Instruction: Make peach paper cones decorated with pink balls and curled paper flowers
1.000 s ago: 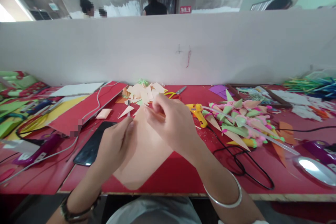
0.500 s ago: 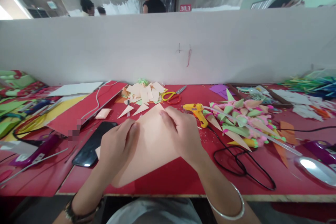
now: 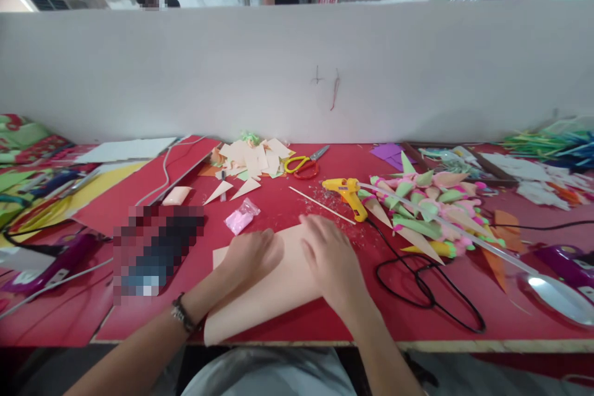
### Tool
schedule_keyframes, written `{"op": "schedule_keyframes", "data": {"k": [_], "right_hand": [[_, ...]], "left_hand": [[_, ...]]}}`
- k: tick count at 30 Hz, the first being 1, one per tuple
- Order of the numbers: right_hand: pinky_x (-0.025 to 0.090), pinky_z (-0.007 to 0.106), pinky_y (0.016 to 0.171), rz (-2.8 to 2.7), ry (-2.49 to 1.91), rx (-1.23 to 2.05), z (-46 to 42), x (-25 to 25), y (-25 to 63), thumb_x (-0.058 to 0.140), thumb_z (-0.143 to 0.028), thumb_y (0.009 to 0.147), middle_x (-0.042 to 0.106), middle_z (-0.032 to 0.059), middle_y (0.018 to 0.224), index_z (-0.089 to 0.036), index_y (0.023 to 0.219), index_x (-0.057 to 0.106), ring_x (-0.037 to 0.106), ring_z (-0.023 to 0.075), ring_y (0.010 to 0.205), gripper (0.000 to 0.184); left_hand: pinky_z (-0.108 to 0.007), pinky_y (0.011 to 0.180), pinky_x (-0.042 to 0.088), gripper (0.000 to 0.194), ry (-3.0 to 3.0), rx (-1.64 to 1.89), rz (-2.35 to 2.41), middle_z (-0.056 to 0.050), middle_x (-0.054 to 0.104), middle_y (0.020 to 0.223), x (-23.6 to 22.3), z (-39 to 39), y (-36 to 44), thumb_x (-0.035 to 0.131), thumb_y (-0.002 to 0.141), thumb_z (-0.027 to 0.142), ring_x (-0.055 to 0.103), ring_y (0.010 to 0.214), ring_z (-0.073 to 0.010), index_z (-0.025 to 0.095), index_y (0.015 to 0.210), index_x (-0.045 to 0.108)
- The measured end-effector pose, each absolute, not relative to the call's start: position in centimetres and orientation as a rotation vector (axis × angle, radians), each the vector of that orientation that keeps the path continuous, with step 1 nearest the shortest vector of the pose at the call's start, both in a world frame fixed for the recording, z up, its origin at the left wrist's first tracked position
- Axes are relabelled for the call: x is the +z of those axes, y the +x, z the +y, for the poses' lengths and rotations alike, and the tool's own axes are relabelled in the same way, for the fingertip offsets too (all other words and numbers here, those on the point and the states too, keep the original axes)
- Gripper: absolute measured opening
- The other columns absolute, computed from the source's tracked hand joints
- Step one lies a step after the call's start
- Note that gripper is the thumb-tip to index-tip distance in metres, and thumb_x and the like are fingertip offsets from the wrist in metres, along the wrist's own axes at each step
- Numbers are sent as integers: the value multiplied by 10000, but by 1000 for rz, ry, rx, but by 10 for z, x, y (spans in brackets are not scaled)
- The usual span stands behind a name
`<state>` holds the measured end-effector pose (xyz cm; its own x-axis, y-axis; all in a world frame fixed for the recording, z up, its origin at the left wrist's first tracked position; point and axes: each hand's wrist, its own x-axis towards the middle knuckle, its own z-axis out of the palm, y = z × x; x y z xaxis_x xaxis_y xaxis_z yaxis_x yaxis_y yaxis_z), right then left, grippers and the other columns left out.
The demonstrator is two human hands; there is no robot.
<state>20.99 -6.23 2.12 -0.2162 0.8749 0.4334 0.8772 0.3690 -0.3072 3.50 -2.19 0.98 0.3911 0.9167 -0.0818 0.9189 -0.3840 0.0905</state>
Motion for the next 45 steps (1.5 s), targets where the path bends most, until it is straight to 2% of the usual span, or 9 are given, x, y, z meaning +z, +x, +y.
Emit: {"op": "schedule_keyframes", "data": {"k": [4, 13, 19, 22, 27, 31, 34, 38, 45], "right_hand": [[383, 406, 948, -2363, -1421, 290, -76, 4, 192, 359, -254, 854, 474, 96, 1273, -195, 1271, 404, 413, 231, 1185, 423], [215, 471, 1039, -2574, -1434, 397, -78, -6, 182, 345, -398, 860, 268, 76, 1407, -174, 1332, 306, 205, 247, 1298, 524], [186, 477, 1038, -2630, -1474, 511, -106, -5, 199, 437, -426, 818, 131, 50, 1447, -295, 1353, 220, 94, 257, 1320, 592], [173, 485, 1034, -2627, -1496, 574, -113, -5, 204, 465, -482, 789, 100, 29, 1455, -371, 1333, 221, 42, 269, 1322, 606], [151, 490, 1033, -2616, -1526, 637, -112, -6, 204, 501, -505, 759, 74, 24, 1459, -391, 1323, 228, 41, 280, 1321, 638], [153, 504, 1028, -2622, -1527, 637, -112, -8, 203, 496, -531, 749, 71, 38, 1458, -391, 1317, 252, 50, 296, 1318, 634], [173, 515, 1018, -2638, -1524, 612, -112, -8, 204, 499, -526, 750, 94, 64, 1454, -382, 1318, 258, 59, 305, 1315, 634], [218, 522, 998, -2655, -1504, 564, -113, -5, 203, 513, -510, 749, 124, 88, 1449, -378, 1323, 247, 91, 315, 1310, 647], [217, 552, 978, -2735, -1291, 477, -113, -4, 194, 532, -536, 724, 106, 114, 1449, -377, 1316, 266, 104, 355, 1299, 669]], "left_hand": [[-293, 574, 446, 173, 2579, -51, 1650, -118, 632, 745, 2, -8, 40, 402, 828, 163, 634, 693, -226, 113, 901, 551], [-316, 588, 468, 184, 2692, -55, 1661, -137, 620, 762, 1, 16, 35, 425, 805, 134, 634, 691, -242, 85, 936, 545], [-302, 579, 461, 217, 2729, -37, 1651, -105, 610, 714, -5, 18, 35, 377, 846, 195, 622, 651, -212, 95, 911, 558], [-335, 656, 463, 254, 2754, -3, 1664, -125, 616, 832, -4, 18, 36, 342, 862, 204, 603, 798, -234, 108, 920, 569], [-425, 979, 277, 374, 2962, 258, 1428, -101, 381, 1336, -6, -4, 32, 327, 874, 223, 361, 1194, -238, 174, 1236, 403], [-334, 1018, 242, 430, 2958, 160, 952, -3, 298, 1400, -13, -39, 12, 324, 879, 298, 223, 1285, -171, 243, 1305, 308], [-356, 1054, 155, 421, 2905, 44, 865, 34, 254, 1419, -13, -63, -11, 260, 905, 266, 210, 1294, -134, 297, 1325, 250], [-349, 1069, 84, 496, 2858, -80, 763, 26, 193, 1436, -4, -84, -42, 272, 903, 341, 149, 1314, -140, 255, 1367, 120], [-371, 1071, 46, 615, 2773, -157, 779, 19, 142, 1443, 3, -96, -55, 264, 865, 494, 115, 1323, -168, 239, 1374, 30]]}}
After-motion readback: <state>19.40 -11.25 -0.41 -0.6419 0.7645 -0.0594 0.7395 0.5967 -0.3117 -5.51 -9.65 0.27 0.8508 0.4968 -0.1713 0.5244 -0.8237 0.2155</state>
